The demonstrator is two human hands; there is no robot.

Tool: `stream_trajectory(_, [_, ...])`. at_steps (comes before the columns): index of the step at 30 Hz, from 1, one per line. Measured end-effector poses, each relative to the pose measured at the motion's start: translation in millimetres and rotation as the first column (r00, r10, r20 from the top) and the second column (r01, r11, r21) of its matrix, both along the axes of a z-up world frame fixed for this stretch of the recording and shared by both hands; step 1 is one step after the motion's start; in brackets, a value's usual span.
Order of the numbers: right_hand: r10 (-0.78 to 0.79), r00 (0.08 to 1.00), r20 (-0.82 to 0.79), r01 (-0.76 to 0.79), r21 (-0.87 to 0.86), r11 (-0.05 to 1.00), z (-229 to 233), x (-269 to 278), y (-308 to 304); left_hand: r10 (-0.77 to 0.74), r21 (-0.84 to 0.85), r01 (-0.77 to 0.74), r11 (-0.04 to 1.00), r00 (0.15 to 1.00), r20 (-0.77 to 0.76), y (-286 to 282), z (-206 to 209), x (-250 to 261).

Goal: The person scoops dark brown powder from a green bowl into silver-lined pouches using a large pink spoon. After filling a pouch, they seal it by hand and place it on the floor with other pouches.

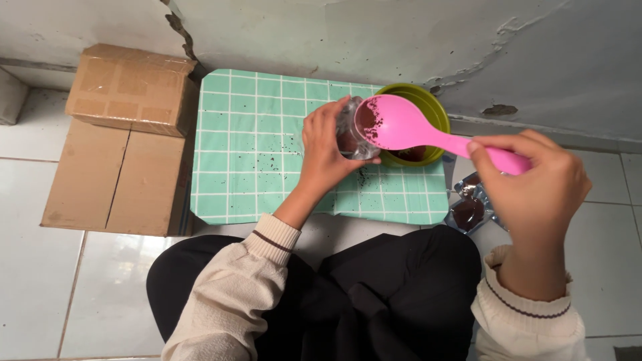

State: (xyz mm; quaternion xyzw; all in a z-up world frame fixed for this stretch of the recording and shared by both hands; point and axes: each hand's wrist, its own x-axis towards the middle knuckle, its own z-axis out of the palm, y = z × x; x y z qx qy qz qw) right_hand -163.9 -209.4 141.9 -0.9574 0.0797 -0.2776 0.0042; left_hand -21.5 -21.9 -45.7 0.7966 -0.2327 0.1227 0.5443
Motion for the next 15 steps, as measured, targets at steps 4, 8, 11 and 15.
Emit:
stream_trajectory(4, [-0.161,0.981,-0.112,0.195,0.486,0.852,-0.9,5.0,-13.9,-0.023,-0.076,0.022,0.997,1.0,-0.011,8.9,1.0,9.2])
stream_trajectory(8, [-0.24,0.966,-0.096,0.253,0.542,0.801,-20.5,8.1,-38.7,-0.1,-0.302,0.07,0.951,0.991,-0.085,22.0,4.4,20.2])
stream_trajectory(11, [-0.369,0.9,-0.23,0.434,0.404,0.806,-46.4,17.9,-60.1,-0.22,-0.501,0.135,0.855,0.969,-0.115,36.2,22.2,24.7])
stream_trajectory(15, [-0.411,0.891,-0.196,0.448,0.223,0.866,-91.2,28.2,-84.3,-0.326,-0.653,0.146,0.743,0.931,-0.163,44.6,21.2,28.6])
